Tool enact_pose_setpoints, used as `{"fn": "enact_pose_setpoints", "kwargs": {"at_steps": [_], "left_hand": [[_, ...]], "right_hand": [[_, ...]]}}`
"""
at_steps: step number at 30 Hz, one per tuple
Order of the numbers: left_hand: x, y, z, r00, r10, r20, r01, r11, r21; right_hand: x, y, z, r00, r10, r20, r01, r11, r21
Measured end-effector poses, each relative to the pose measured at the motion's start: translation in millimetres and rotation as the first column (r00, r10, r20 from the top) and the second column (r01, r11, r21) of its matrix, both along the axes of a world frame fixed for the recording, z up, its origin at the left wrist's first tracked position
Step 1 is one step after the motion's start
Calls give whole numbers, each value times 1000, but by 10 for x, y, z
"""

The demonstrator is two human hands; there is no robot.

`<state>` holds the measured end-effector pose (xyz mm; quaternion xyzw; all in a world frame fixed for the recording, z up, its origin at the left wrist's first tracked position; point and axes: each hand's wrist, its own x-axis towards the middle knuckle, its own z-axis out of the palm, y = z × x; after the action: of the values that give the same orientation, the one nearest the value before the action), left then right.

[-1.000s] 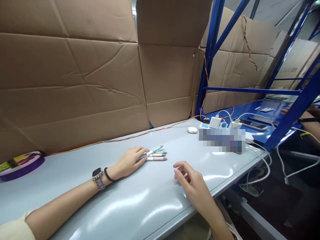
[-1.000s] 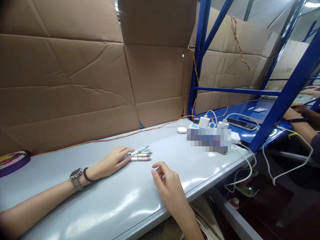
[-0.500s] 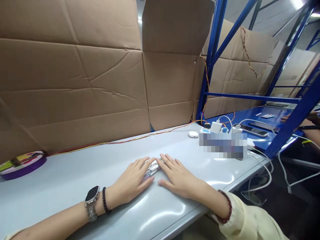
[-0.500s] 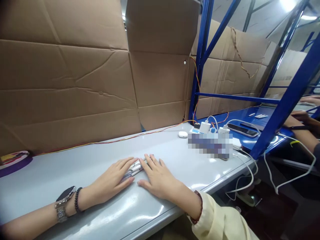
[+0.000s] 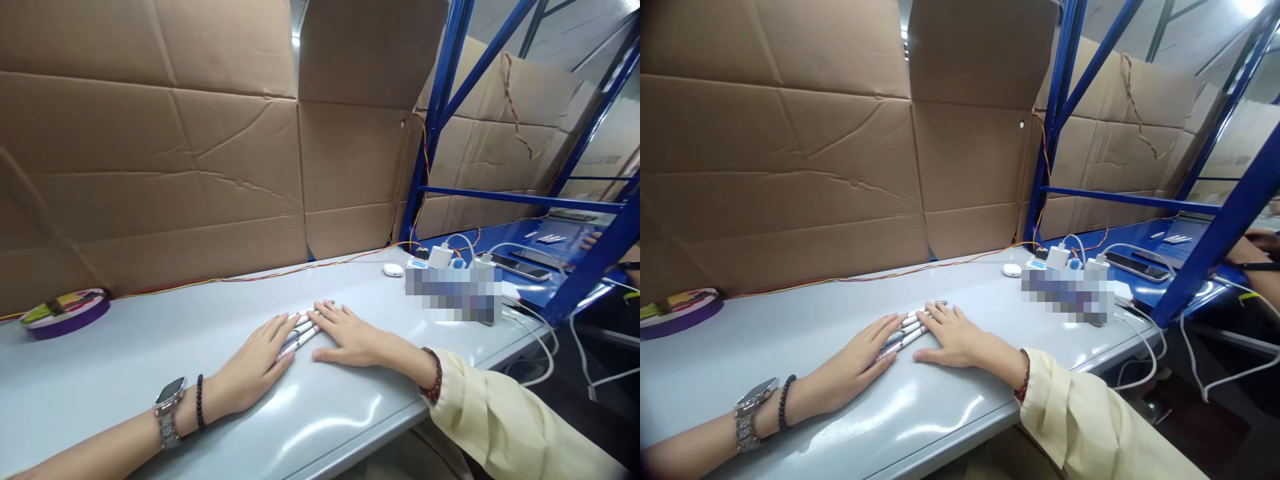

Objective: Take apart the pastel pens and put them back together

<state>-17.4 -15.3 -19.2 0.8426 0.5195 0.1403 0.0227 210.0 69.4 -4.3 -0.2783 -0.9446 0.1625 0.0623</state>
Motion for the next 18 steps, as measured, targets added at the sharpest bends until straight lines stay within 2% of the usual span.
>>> {"fn": "enact_pose_setpoints", "kwargs": {"at_steps": [2,4,7,10,13,16,18], "left_hand": [[12,14,26,998,-26,52,26,1000,14],[25,40,39,996,-28,89,26,999,23],[39,100,8,994,32,107,-32,999,4],[51,151,-50,991,85,105,-82,996,-36],[72,157,-61,991,103,81,-99,994,-53],[103,115,-2,992,85,94,-78,994,-76],[127,74,51,990,30,135,-19,996,-84]], "right_hand": [[28,58,-25,995,-51,-80,50,999,-20],[34,126,-46,971,-184,-150,179,983,-50],[-3,188,-67,940,-316,-129,308,948,-83],[-44,132,-75,957,-278,-84,270,958,-99],[-38,-33,-62,973,-220,-68,215,974,-74],[15,-238,-28,975,-208,-76,215,972,93],[61,-358,-1,970,-232,-79,244,944,223]]}}
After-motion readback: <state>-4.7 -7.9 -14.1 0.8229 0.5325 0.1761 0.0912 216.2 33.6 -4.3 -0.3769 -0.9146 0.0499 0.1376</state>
